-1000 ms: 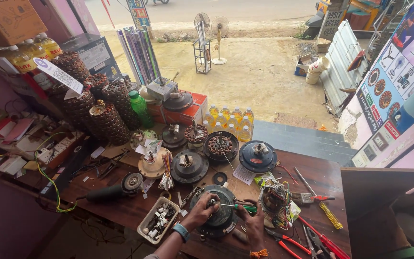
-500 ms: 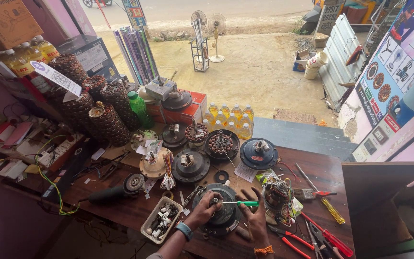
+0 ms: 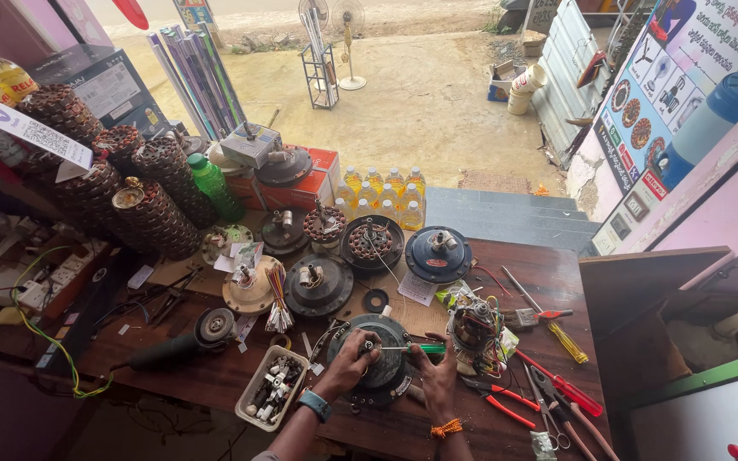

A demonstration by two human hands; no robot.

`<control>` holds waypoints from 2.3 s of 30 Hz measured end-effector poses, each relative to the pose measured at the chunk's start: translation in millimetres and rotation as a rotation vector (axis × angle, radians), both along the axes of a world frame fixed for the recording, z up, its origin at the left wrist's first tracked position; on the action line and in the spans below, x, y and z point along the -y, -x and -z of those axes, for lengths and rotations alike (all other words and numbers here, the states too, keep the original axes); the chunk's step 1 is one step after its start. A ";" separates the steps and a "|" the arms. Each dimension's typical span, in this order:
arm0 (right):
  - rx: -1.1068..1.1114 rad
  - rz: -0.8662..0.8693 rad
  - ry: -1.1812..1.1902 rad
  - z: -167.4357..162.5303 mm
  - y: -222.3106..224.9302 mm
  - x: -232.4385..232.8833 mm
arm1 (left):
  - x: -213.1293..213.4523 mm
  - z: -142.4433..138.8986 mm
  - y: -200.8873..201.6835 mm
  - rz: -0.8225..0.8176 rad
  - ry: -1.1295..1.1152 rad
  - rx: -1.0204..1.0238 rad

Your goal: The person works at a cluttered workbench repairing an electric motor assembly. They pick up small components from a parts tray, position them on the motor housing, tighten fasteners with a screwdriver, use a wrench and pliers on the assembly, and handle a cylindrical part while fitting it onto the motor.

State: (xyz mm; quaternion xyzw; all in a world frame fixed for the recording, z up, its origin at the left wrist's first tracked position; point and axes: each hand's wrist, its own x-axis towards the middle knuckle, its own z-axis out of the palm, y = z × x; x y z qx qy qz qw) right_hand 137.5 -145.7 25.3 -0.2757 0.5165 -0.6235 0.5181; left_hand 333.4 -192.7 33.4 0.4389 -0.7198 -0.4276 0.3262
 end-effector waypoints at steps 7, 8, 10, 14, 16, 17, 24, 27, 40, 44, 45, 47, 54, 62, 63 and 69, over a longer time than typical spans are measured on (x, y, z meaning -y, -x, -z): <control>0.282 -0.100 0.247 -5.6 -4.2 -1.6 | 0.1 -5.7 1.4 0.027 -0.097 -0.029; 0.254 -0.081 0.255 -6.7 -5.0 -1.7 | -0.1 -6.0 1.8 0.032 -0.100 -0.038; 0.210 -0.047 0.274 -8.7 -6.4 -1.6 | -0.5 -6.8 2.1 0.037 -0.109 -0.054; 0.132 0.007 0.292 -9.9 -8.1 -1.2 | -0.4 -9.7 -0.2 0.051 -0.031 -0.024; 0.086 0.036 0.301 -8.1 -7.9 -1.1 | -0.8 -7.9 -1.5 0.063 0.036 -0.014; 0.066 0.052 0.307 -5.9 -7.3 -1.1 | -1.1 -6.5 -1.8 0.065 0.053 -0.020; -0.111 0.088 0.239 20.4 3.0 -9.0 | -1.6 14.1 -5.2 -0.002 0.166 -0.050; 0.156 0.179 0.221 35.8 10.1 -19.6 | -22.3 14.7 -14.6 -0.031 0.073 -0.105; 0.367 0.242 -0.157 82.3 43.2 -89.7 | -108.7 6.9 4.9 0.435 -0.545 -0.399; 0.350 0.174 -0.189 85.7 49.3 -103.2 | -111.4 21.2 -8.5 0.284 -0.298 -0.241; 0.343 0.187 -0.200 85.7 50.5 -105.0 | -112.1 26.0 -20.3 0.174 -0.248 -0.184; 0.361 0.240 -0.151 85.5 52.8 -106.9 | -117.1 36.0 -49.8 -0.010 -0.144 -0.075; 0.117 -0.011 -0.279 64.5 57.9 -105.4 | -145.2 54.2 -96.5 -0.349 -0.386 0.092; -1.226 -0.062 0.104 51.5 41.7 -49.4 | -131.1 20.4 -68.0 -0.144 -0.192 0.021; -1.317 -0.042 0.145 49.4 38.8 -43.1 | -129.5 14.2 -66.5 -0.130 -0.180 0.043; -1.513 -0.127 0.072 48.9 28.1 -13.6 | -132.4 -19.6 -68.1 -0.131 -0.184 0.053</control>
